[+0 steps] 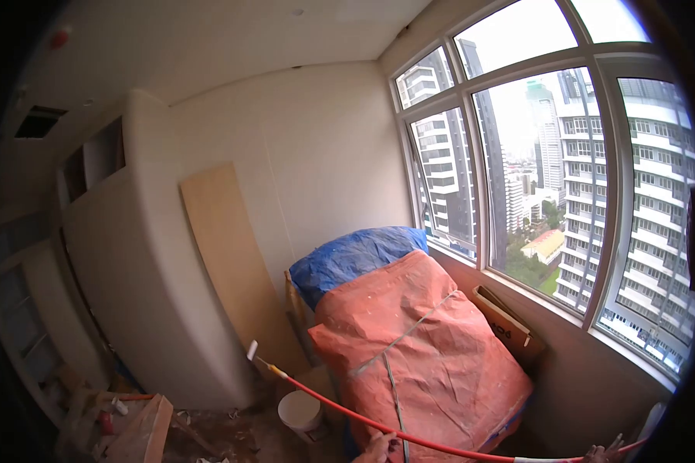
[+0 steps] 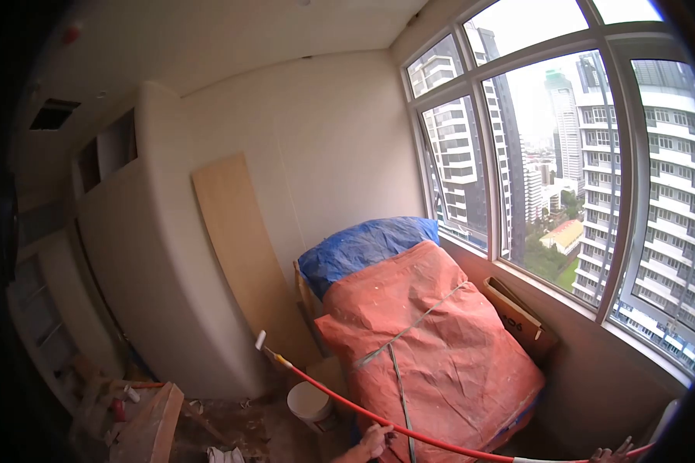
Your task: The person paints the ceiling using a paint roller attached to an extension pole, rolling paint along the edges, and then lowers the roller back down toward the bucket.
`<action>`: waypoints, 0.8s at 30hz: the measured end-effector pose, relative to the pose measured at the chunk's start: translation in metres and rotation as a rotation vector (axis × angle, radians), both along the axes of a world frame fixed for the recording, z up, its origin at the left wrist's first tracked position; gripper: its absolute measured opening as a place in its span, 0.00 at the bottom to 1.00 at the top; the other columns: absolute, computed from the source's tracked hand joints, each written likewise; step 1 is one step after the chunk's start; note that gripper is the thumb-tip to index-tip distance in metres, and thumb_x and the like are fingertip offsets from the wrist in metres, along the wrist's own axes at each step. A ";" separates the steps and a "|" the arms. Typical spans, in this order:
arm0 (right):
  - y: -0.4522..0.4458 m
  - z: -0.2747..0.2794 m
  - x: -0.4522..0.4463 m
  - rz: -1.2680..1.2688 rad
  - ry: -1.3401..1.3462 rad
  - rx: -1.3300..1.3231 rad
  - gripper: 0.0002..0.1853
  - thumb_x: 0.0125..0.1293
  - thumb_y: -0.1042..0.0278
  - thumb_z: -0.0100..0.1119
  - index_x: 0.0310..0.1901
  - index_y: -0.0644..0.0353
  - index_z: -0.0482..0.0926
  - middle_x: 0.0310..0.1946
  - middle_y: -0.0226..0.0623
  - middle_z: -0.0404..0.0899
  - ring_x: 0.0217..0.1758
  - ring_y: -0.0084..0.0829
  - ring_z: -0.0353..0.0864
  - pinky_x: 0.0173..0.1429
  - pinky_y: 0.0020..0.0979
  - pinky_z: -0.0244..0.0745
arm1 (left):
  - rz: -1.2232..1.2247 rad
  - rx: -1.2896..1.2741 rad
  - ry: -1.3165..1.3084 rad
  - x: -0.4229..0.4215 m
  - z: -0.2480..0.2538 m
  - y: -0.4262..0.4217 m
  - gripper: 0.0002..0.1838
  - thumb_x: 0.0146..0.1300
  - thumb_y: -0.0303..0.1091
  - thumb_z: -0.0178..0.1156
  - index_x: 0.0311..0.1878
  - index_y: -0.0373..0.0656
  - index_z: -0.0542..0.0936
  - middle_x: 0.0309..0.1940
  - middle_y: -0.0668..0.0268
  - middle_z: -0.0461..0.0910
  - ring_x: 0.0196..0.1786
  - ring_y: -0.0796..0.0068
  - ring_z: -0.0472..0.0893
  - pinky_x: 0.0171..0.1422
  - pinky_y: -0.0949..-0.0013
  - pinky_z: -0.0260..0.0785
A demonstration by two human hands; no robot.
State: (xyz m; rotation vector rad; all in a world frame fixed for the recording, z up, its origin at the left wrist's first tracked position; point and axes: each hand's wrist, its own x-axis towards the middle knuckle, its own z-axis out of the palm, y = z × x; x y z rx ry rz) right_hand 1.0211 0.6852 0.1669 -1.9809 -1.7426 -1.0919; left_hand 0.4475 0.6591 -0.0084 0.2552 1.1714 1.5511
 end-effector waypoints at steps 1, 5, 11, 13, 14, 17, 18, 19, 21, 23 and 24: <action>0.004 -0.004 -0.003 0.022 0.058 0.050 0.21 0.71 0.44 0.55 0.31 0.52 0.83 0.50 0.42 0.84 0.60 0.53 0.78 0.65 0.59 0.66 | 0.043 0.025 0.057 -0.002 0.019 0.002 0.04 0.70 0.31 0.57 0.45 0.48 0.78 0.30 0.71 0.80 0.32 0.78 0.79 0.34 0.74 0.71; 0.016 -0.017 -0.019 0.138 0.274 -0.010 0.17 0.69 0.47 0.56 0.33 0.52 0.82 0.55 0.41 0.82 0.62 0.47 0.77 0.69 0.55 0.64 | 0.192 0.130 0.290 -0.011 0.101 0.008 0.05 0.69 0.32 0.61 0.45 0.51 0.75 0.33 0.74 0.78 0.32 0.80 0.78 0.35 0.75 0.70; 0.036 -0.042 -0.027 0.578 0.430 -0.266 0.18 0.71 0.46 0.53 0.40 0.55 0.77 0.47 0.42 0.82 0.52 0.42 0.79 0.64 0.49 0.66 | 0.303 0.327 0.548 -0.046 0.209 0.031 0.11 0.74 0.37 0.56 0.55 0.46 0.73 0.41 0.73 0.74 0.41 0.80 0.78 0.42 0.74 0.73; 0.034 -0.040 -0.039 0.610 0.520 -0.439 0.18 0.71 0.46 0.54 0.39 0.56 0.76 0.40 0.44 0.81 0.46 0.46 0.79 0.56 0.47 0.71 | 0.333 0.424 0.553 -0.057 0.238 0.045 0.13 0.76 0.37 0.55 0.57 0.44 0.71 0.43 0.71 0.75 0.42 0.77 0.79 0.43 0.73 0.77; 0.036 -0.046 -0.043 0.649 0.536 -0.459 0.18 0.71 0.47 0.54 0.38 0.56 0.75 0.35 0.44 0.78 0.43 0.48 0.78 0.51 0.47 0.71 | 0.335 0.450 0.516 -0.055 0.258 0.049 0.13 0.76 0.36 0.55 0.57 0.44 0.70 0.44 0.70 0.75 0.41 0.76 0.80 0.43 0.72 0.78; 0.030 -0.040 -0.059 0.769 0.678 -0.577 0.16 0.73 0.52 0.54 0.37 0.57 0.73 0.29 0.48 0.75 0.37 0.53 0.77 0.42 0.49 0.71 | 0.352 0.560 0.457 -0.047 0.306 0.072 0.11 0.76 0.34 0.52 0.58 0.44 0.70 0.39 0.68 0.76 0.38 0.74 0.81 0.43 0.69 0.80; 0.031 -0.051 -0.062 0.816 0.730 -0.577 0.15 0.73 0.53 0.54 0.38 0.57 0.73 0.29 0.49 0.75 0.37 0.54 0.77 0.41 0.50 0.70 | 0.337 0.589 0.497 -0.057 0.310 0.085 0.14 0.76 0.34 0.52 0.61 0.45 0.69 0.40 0.68 0.78 0.38 0.74 0.82 0.43 0.69 0.80; 0.031 -0.062 -0.065 0.864 0.782 -0.574 0.13 0.73 0.54 0.54 0.38 0.56 0.73 0.29 0.50 0.75 0.36 0.55 0.77 0.40 0.51 0.70 | 0.322 0.619 0.538 -0.062 0.316 0.097 0.16 0.77 0.34 0.51 0.64 0.45 0.69 0.40 0.67 0.79 0.37 0.74 0.82 0.44 0.69 0.81; 0.028 -0.066 -0.075 0.866 0.856 -0.668 0.12 0.73 0.56 0.54 0.38 0.56 0.73 0.28 0.50 0.76 0.35 0.57 0.77 0.39 0.51 0.70 | 0.309 0.604 0.575 -0.061 0.334 0.117 0.17 0.77 0.33 0.50 0.65 0.45 0.69 0.39 0.68 0.78 0.36 0.75 0.81 0.43 0.70 0.80; 0.032 -0.105 -0.081 0.889 0.890 -0.607 0.12 0.73 0.56 0.54 0.39 0.55 0.74 0.28 0.52 0.76 0.33 0.58 0.77 0.35 0.53 0.69 | 0.276 0.595 0.632 -0.064 0.353 0.141 0.17 0.77 0.33 0.50 0.66 0.45 0.69 0.39 0.68 0.78 0.35 0.77 0.80 0.42 0.70 0.79; 0.033 -0.125 -0.084 0.891 0.903 -0.550 0.12 0.73 0.55 0.54 0.40 0.56 0.75 0.28 0.52 0.76 0.33 0.58 0.77 0.35 0.53 0.69 | 0.249 0.592 0.664 -0.066 0.361 0.155 0.18 0.77 0.33 0.50 0.67 0.45 0.69 0.39 0.68 0.78 0.35 0.78 0.80 0.41 0.71 0.79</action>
